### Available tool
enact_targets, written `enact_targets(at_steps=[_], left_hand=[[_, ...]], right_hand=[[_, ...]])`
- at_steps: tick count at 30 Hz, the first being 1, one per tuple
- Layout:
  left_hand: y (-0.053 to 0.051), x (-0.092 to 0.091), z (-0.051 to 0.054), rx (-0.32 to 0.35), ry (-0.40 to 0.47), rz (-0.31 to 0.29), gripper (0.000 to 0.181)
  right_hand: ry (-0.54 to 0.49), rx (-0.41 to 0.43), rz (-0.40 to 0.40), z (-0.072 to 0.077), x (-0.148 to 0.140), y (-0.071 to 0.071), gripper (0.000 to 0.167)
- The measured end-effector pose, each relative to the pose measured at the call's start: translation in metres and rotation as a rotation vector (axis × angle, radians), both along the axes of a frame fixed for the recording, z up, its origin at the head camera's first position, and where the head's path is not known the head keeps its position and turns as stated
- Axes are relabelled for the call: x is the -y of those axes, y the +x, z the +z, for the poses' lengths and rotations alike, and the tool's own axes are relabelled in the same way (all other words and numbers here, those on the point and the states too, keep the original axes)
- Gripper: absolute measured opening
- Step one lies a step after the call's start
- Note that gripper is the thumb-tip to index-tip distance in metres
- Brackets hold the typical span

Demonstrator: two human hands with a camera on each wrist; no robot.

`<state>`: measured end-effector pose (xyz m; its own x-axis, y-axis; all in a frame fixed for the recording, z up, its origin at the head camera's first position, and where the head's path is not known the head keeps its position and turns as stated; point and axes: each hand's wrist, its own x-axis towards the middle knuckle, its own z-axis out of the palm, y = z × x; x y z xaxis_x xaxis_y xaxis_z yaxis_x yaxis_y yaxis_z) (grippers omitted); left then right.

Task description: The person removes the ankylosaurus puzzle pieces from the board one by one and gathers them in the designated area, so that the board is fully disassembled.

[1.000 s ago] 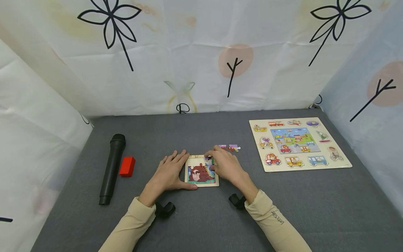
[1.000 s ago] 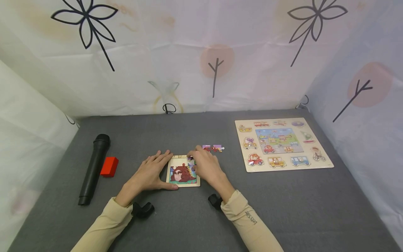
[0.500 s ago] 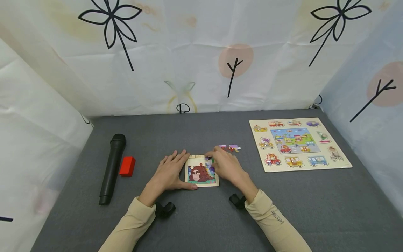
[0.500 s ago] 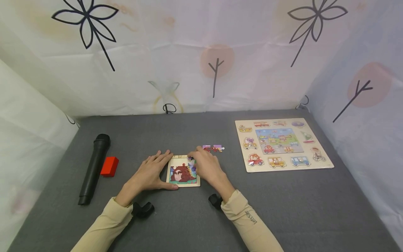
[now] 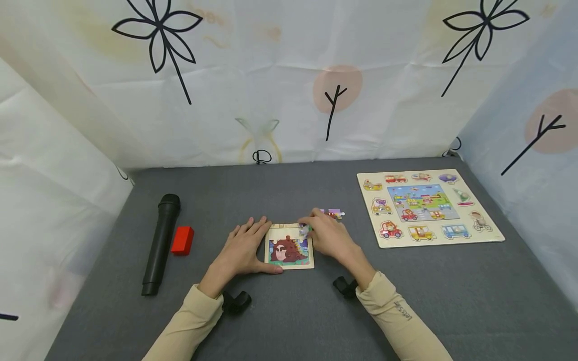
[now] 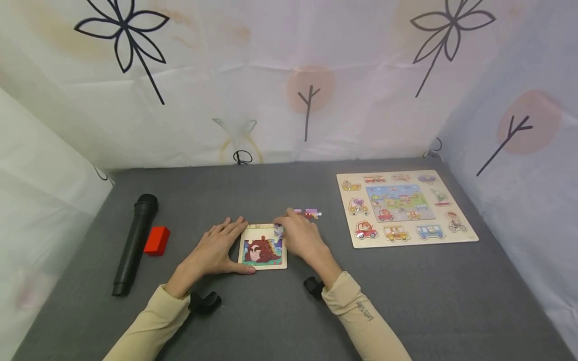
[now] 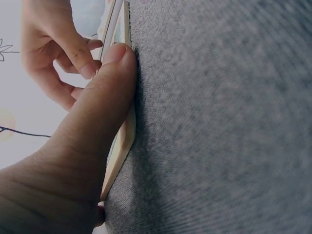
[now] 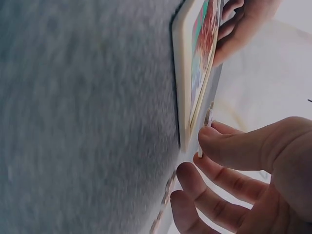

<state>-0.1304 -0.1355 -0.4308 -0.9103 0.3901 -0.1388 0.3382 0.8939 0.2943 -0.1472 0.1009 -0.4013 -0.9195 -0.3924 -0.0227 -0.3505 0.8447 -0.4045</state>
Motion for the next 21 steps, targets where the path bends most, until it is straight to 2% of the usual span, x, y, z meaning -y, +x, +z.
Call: enact_targets(at_steps=[15,21], left_hand=[[0.001,0.0,0.001,-0.003,0.009,-0.009,0.12],[0.001,0.0,0.001,-0.002,0.01,-0.007,0.12]], right_hand=[[0.011,0.027,-0.039,0.005,-0.041,-0.01,0.037],[0.025,0.005,-0.047,0.008,-0.061,-0.016,0.037]])
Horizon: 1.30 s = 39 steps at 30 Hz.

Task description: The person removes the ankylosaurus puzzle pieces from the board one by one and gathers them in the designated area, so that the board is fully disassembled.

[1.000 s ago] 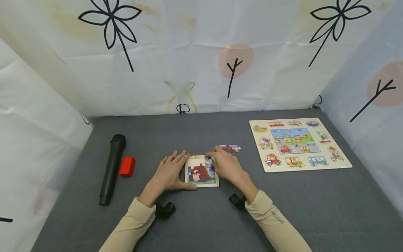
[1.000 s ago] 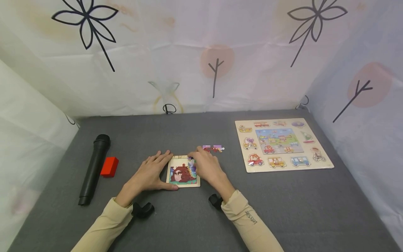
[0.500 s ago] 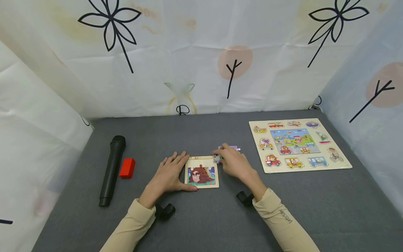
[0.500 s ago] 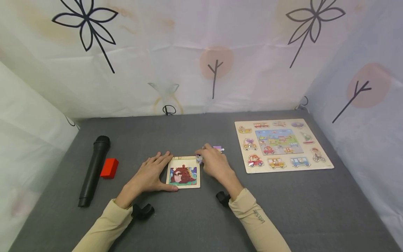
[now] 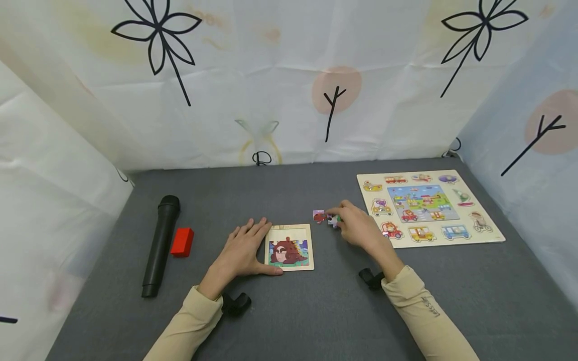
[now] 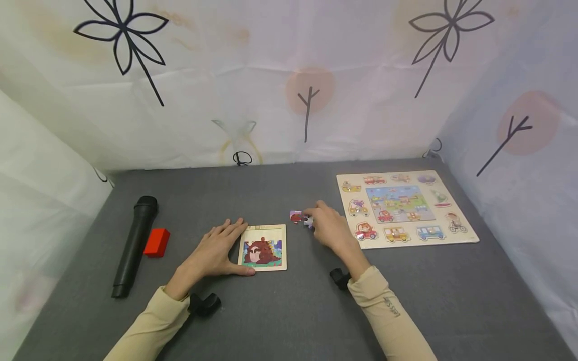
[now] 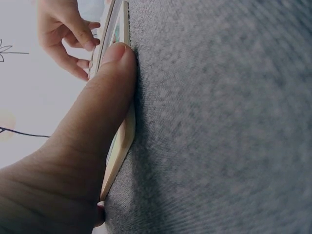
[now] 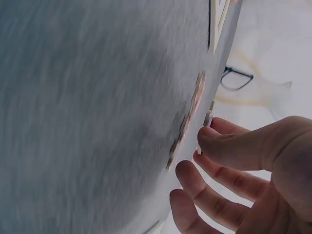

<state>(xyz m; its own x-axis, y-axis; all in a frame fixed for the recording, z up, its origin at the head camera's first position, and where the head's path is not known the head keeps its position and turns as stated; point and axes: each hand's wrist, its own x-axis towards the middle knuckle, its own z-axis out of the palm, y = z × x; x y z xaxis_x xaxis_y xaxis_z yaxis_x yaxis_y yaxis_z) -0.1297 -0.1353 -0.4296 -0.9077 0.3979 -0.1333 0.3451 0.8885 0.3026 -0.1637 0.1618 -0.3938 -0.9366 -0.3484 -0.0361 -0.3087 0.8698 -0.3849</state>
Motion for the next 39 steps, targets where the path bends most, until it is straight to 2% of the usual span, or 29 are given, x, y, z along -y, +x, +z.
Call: enact_targets(at_steps=[10,14,22,39], left_hand=[[0.0,0.001,-0.001,-0.003,0.001,0.003,0.12],[0.0,0.001,-0.001,-0.007,0.003,-0.002,0.12],[0.0,0.001,-0.001,-0.002,-0.003,0.0,0.12],[-0.001,0.001,-0.003,-0.001,0.0,0.001,0.12]], right_hand=[[0.015,-0.006,-0.02,0.001,-0.028,-0.011,0.036],[0.022,0.016,-0.052,0.001,-0.033,-0.014,0.037],[0.063,0.037,-0.071,-0.002,-0.037,-0.019,0.037],[0.039,0.031,-0.079,-0.006,-0.037,-0.017,0.038]])
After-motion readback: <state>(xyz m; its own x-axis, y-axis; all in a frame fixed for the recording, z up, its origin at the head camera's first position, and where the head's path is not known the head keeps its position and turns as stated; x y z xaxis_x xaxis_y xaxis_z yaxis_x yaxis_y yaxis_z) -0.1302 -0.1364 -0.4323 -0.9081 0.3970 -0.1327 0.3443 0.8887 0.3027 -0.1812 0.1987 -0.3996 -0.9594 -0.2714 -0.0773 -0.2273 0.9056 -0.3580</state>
